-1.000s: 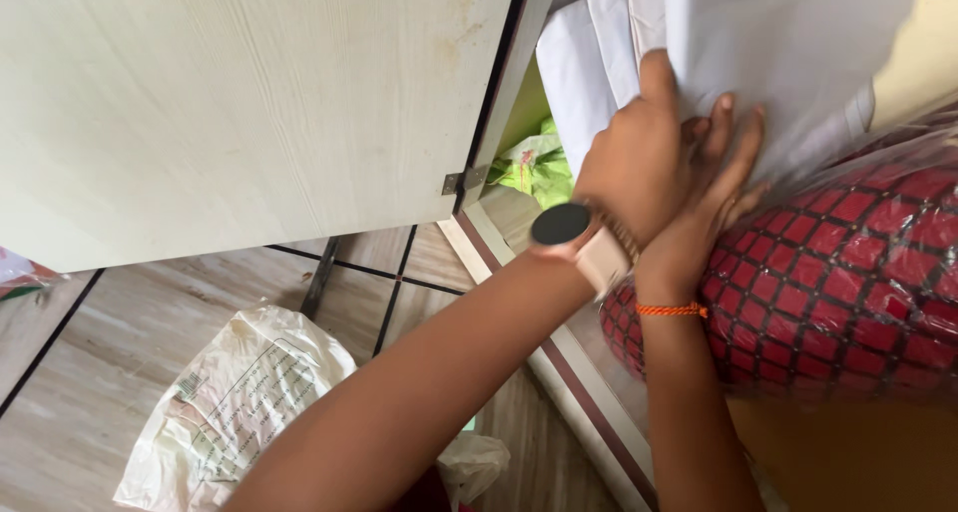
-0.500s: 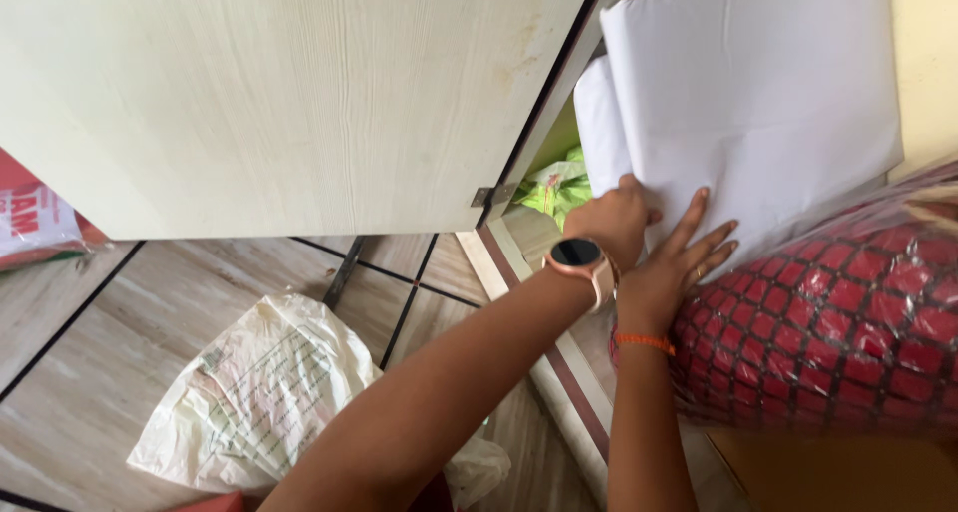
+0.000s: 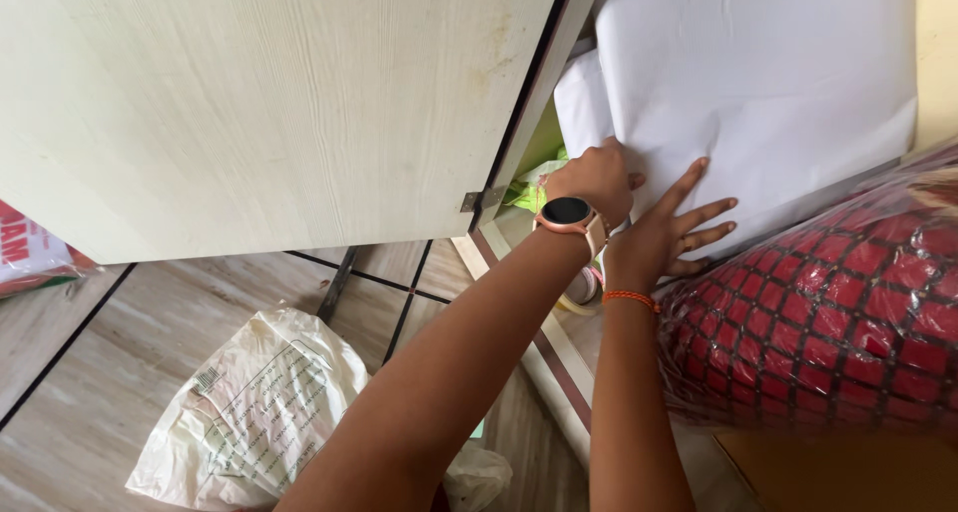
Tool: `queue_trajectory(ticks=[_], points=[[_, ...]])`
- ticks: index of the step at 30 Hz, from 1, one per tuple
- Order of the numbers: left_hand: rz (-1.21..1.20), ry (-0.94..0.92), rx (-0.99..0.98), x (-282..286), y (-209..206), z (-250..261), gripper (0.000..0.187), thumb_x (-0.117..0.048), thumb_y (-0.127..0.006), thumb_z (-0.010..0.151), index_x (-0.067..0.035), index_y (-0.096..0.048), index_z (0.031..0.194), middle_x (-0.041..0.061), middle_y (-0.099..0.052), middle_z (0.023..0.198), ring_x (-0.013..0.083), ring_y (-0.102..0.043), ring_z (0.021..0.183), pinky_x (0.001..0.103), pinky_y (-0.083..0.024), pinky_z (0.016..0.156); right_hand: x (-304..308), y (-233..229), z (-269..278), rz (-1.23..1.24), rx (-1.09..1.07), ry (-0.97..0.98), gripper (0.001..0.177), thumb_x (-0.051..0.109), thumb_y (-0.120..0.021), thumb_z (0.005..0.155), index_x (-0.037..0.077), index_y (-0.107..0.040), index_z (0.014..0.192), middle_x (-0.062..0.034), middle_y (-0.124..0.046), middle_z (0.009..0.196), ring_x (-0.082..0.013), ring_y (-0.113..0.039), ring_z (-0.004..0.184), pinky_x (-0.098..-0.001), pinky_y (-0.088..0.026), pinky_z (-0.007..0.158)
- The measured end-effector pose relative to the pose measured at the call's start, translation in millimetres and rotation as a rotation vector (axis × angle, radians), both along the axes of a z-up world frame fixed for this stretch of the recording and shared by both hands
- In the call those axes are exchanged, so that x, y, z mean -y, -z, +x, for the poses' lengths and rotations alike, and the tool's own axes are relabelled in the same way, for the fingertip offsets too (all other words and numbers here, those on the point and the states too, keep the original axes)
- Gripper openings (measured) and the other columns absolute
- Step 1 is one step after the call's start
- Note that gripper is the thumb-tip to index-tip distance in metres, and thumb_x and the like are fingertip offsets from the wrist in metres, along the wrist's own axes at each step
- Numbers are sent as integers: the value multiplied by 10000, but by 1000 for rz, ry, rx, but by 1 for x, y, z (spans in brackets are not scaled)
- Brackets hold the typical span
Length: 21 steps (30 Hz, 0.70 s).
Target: The person sits on the floor and uses a pink sponge to wipe and clean several folded white garments. After cleaning, the person places the garments into a nearby cabinet.
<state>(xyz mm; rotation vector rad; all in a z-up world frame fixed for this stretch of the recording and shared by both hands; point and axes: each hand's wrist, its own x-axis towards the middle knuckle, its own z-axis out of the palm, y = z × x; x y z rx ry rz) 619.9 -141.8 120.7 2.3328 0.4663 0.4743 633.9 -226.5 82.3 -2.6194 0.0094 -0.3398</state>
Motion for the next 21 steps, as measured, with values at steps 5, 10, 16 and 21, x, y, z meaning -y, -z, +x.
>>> queue_trajectory(ticks=[5,10,16,21], points=[[39,45,-96,5,-4,-22,472,-509,-547,990,-83,-748,967,170,-756,931,345,-752,878,464,-582,723,25,15,14,-39,71,-137,1209,-73,-659,841,285,102,1711,-367,180,1672,-623,138,1504,-817,-168,1090],[229,85,-137,15,13,-46,472,-488,-525,1029,-102,-765,904,129,-758,874,302,-760,811,420,-593,655,45,21,-1,-41,137,-273,1214,71,-807,776,204,46,1630,-386,106,1610,-572,80,1507,-737,-136,1173],[440,163,-80,10,15,-99,161,-234,-679,858,-91,-715,921,118,-745,851,281,-753,824,393,-591,651,53,32,-40,131,289,-525,1069,61,-765,778,76,-119,1630,-359,15,1659,-514,-53,1550,-556,-213,1240],[523,194,-18,5,3,-184,156,-131,-622,871,-67,-653,1010,125,-701,941,293,-720,869,414,-582,669,69,25,-113,315,377,-719,709,37,-631,939,19,-324,1577,-342,-248,1637,-482,-263,1530,-503,-282,1217]])
